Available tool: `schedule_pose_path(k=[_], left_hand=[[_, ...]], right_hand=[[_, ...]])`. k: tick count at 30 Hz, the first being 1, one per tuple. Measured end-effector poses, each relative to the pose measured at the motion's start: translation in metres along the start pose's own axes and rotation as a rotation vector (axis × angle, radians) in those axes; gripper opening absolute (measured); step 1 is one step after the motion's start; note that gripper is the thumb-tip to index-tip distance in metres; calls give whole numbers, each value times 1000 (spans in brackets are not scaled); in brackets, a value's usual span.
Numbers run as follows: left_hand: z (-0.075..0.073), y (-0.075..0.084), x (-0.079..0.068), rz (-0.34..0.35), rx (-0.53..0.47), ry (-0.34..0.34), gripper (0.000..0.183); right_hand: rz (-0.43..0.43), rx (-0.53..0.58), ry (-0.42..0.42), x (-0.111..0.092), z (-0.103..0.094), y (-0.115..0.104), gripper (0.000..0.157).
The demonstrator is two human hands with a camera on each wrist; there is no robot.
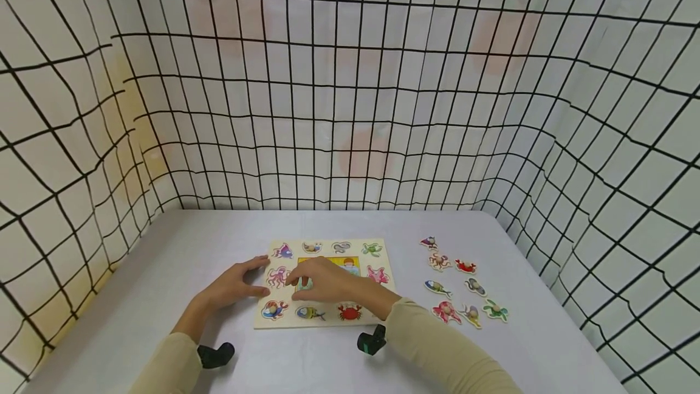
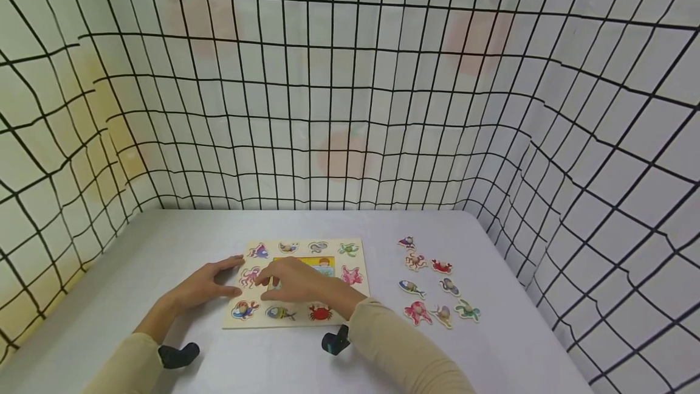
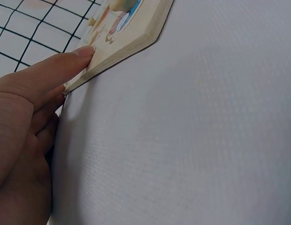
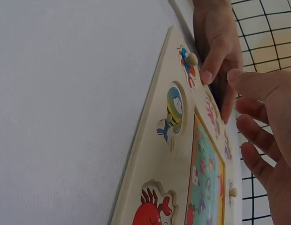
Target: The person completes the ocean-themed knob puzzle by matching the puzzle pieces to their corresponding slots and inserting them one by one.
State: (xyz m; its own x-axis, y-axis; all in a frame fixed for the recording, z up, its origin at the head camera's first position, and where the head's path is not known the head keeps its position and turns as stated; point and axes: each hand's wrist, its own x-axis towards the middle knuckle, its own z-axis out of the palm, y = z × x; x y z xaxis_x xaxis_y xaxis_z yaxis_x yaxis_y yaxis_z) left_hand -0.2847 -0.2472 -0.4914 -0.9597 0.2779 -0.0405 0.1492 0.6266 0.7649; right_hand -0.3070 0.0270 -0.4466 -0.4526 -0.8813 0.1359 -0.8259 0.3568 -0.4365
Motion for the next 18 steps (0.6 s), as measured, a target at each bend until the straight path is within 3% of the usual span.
schedule_pose_path(k=[10,18], left_hand=[[1,0,0,-8,-2,1,84],[1,2,0,-13,-2,4,85]], right_hand=[[43,42,11,-14,-12,7,27],[39,-12,41,-27,-20,18,27]])
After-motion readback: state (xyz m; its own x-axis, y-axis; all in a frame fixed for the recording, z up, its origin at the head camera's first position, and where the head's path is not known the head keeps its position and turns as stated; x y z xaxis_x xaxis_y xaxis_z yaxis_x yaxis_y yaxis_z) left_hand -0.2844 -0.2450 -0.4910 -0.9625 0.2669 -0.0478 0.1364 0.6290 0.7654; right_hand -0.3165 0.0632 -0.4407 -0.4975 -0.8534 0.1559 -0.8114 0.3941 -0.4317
